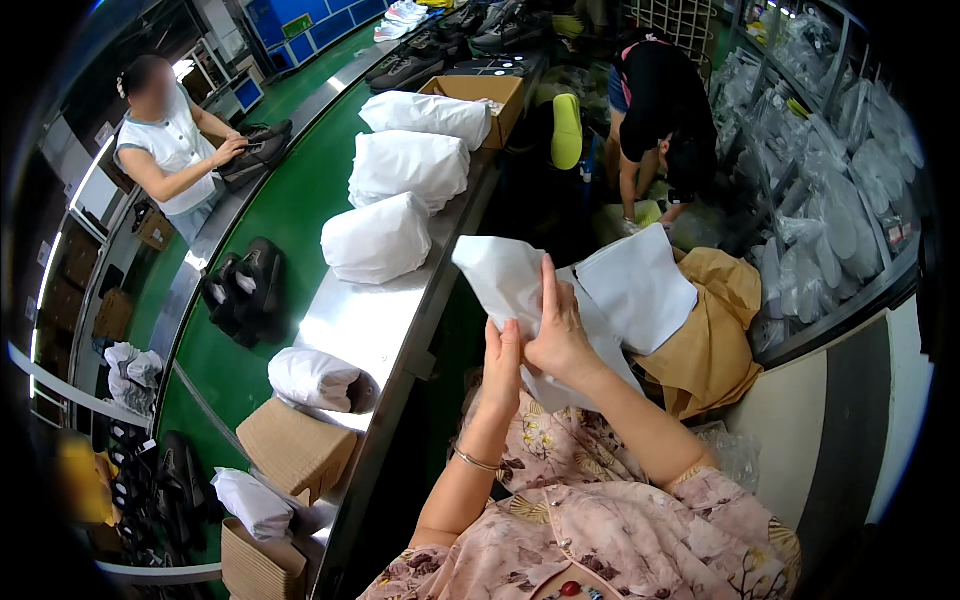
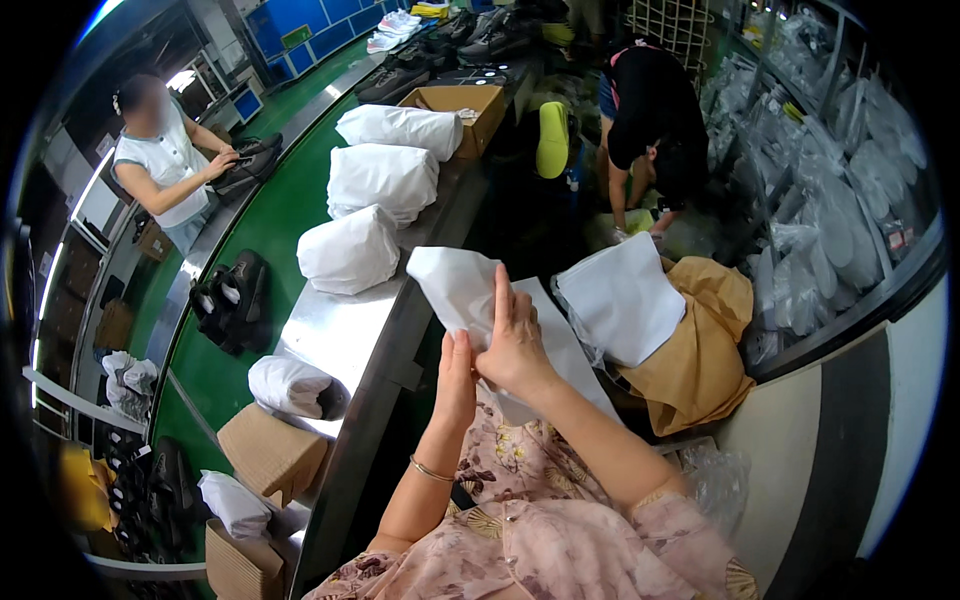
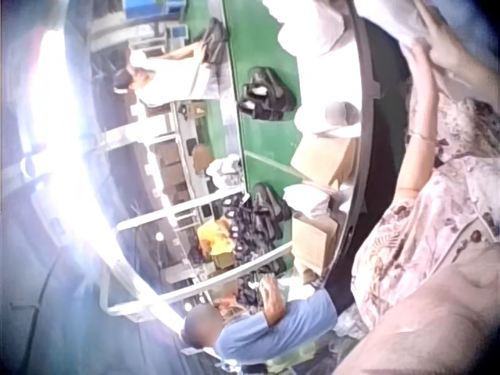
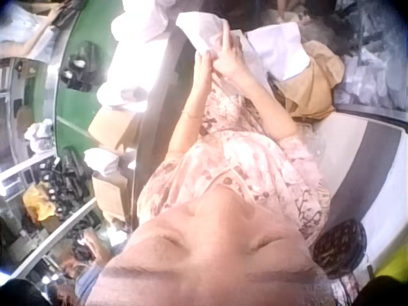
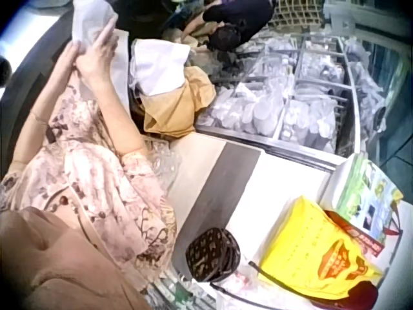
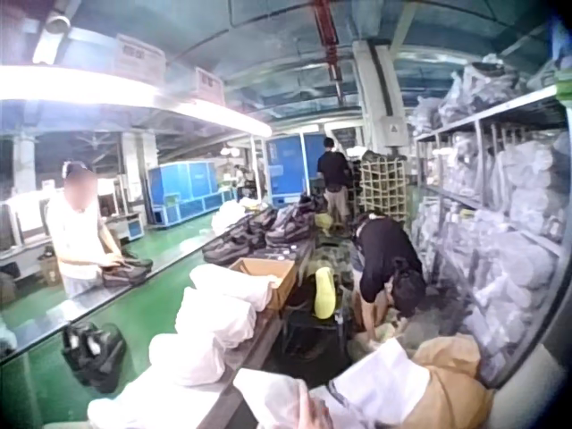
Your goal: The person wraps shoe lasts in white protective sheets and organizes cardboard shoe supports on an assembly line.
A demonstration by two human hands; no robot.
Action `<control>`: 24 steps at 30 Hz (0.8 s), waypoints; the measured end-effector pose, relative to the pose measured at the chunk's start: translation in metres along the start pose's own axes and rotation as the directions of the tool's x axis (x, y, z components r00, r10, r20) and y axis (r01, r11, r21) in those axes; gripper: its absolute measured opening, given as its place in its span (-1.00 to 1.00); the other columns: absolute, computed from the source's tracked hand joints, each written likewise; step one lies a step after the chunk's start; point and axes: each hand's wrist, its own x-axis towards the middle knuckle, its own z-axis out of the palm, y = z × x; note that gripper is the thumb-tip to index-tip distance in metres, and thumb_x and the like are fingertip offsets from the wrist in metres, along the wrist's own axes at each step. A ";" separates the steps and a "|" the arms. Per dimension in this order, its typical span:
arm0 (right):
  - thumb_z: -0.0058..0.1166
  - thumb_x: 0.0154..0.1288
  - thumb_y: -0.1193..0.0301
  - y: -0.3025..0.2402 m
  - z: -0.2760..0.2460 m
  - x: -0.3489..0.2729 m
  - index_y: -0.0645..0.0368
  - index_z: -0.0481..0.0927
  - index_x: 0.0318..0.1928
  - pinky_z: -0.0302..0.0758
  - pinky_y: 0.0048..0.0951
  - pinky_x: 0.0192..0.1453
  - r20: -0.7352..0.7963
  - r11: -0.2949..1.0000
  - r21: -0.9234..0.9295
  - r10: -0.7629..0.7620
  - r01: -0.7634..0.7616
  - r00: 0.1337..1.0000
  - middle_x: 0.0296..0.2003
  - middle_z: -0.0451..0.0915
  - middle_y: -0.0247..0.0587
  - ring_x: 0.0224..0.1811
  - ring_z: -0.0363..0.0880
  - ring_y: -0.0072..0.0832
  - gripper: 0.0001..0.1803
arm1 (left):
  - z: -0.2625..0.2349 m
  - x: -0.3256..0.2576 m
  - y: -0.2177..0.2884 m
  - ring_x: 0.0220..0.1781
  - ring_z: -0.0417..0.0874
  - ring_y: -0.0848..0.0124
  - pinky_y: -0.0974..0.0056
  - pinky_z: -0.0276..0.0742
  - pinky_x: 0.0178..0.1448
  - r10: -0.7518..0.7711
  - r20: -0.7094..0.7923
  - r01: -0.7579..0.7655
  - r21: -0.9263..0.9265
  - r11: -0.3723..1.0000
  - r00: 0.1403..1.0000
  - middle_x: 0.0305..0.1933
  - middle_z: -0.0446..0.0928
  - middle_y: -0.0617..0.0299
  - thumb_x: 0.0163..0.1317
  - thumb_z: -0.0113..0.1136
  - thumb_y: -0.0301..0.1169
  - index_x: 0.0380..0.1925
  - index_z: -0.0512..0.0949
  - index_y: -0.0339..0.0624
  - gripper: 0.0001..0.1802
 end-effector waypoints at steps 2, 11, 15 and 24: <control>0.34 -0.13 0.26 0.002 -0.008 -0.001 0.13 -0.25 0.39 0.14 -0.16 0.30 0.068 0.941 0.304 -0.175 0.147 0.982 0.15 0.13 0.16 0.22 0.15 0.03 0.19 | -0.013 0.007 0.006 0.12 0.42 0.30 0.20 0.36 0.18 -0.010 0.082 0.031 -0.256 0.966 0.997 0.11 0.38 0.11 0.38 -0.25 0.02 0.21 0.19 -0.25 -0.39; -0.13 0.38 0.09 0.019 -0.003 -0.006 0.26 0.48 -0.05 0.31 -0.62 0.06 0.326 0.240 0.914 0.042 -0.326 0.944 -0.14 0.50 -0.37 -0.09 0.39 -0.63 -0.55 | -0.026 -0.006 0.026 0.25 0.35 0.17 0.07 0.29 0.30 -0.191 0.263 0.294 -0.443 0.847 0.946 0.26 0.28 0.05 0.20 -0.16 0.25 0.29 0.10 -0.19 -0.14; -0.12 0.38 0.09 0.009 0.005 -0.004 0.27 0.43 0.05 0.31 -0.56 0.10 0.338 0.124 0.926 0.142 -0.356 0.930 -0.07 0.48 -0.30 -0.03 0.38 -0.56 -0.51 | -0.029 -0.008 0.031 0.27 0.34 0.18 0.08 0.29 0.31 -0.169 0.323 0.325 -0.524 0.787 0.931 0.28 0.26 0.04 0.08 -0.10 0.33 0.30 0.08 -0.20 -0.02; -0.13 0.37 0.04 -0.008 0.011 -0.016 0.29 0.28 0.19 0.30 -0.50 0.15 0.220 0.226 0.929 0.299 -0.293 0.929 0.01 0.44 -0.17 0.03 0.40 -0.46 -0.39 | -0.022 -0.011 0.024 0.23 0.37 0.20 0.16 0.29 0.31 -0.132 0.222 0.242 -0.602 0.761 0.966 0.24 0.31 0.03 0.13 -0.11 0.30 0.26 0.14 -0.26 -0.06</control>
